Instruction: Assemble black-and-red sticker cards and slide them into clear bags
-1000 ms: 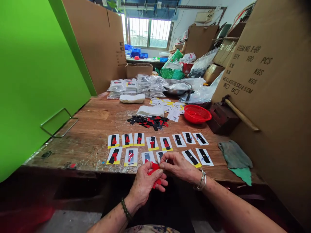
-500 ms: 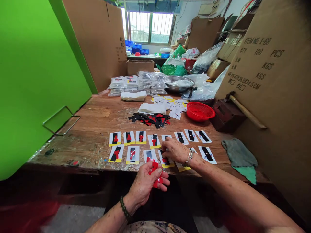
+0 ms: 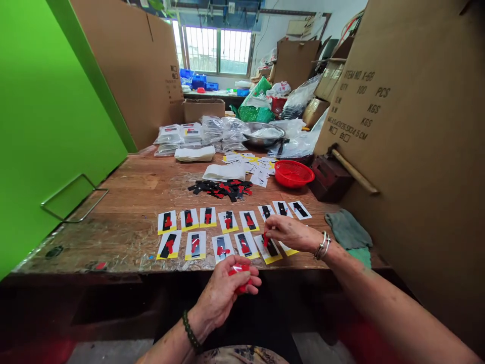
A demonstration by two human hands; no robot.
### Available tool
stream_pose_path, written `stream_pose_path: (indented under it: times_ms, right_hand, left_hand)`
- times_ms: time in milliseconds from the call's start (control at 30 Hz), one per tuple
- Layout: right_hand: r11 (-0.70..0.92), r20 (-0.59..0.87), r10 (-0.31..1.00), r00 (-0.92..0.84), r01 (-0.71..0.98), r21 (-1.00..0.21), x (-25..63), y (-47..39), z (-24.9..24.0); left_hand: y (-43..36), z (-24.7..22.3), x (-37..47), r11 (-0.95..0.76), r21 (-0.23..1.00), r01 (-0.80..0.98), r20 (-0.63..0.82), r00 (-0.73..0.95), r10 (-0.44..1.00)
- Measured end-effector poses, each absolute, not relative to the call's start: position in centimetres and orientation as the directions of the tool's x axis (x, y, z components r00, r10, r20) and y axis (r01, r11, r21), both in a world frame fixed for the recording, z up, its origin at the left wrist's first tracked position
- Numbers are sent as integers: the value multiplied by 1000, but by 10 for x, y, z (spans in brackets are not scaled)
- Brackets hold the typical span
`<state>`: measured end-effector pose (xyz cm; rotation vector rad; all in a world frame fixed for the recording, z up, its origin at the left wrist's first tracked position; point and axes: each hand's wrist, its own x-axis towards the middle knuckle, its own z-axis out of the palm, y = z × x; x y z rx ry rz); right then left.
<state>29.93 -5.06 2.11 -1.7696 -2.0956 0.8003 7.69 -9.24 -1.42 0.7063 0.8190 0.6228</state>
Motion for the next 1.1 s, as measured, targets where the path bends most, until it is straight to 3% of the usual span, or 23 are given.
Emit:
stream_pose_path:
  times_ms: [133, 300, 400, 500, 567, 733, 933, 1100]
  right_hand:
    - [95, -239, 945, -223, 887, -452, 310, -49, 7]
    - [27, -146, 986, -76, 949, -314, 295, -54, -4]
    - [78, -63, 990, -122, 877, -474, 287, -61, 3]
    - [94, -80, 971, -225, 669, -737, 277, -72, 12]
    - [38, -107, 970, -220, 568, -822, 269, -80, 13]
    - [-179, -287, 945, -156, 490, -853, 256, -91, 6]
    - [-47, -114, 989, -89, 549, -834, 277, -93, 9]
    - [-96, -220, 957, -191, 506, -857, 289, -99, 4]
  left_hand:
    - [-93, -10, 79, 641, 729, -243, -442, 548, 710]
    - [-90, -13, 87, 598, 771, -218, -409, 551, 728]
    - [-86, -17, 92, 562, 805, -190, -389, 546, 742]
    - [-82, -19, 99, 517, 845, -136, -369, 551, 749]
    - [-82, -19, 104, 477, 873, -96, -347, 564, 749]
    - [-88, -18, 115, 452, 892, -26, -352, 587, 729]
    - [-91, -18, 117, 455, 890, -16, -365, 573, 734]
    - [-89, -14, 119, 420, 907, 4, -360, 524, 772]
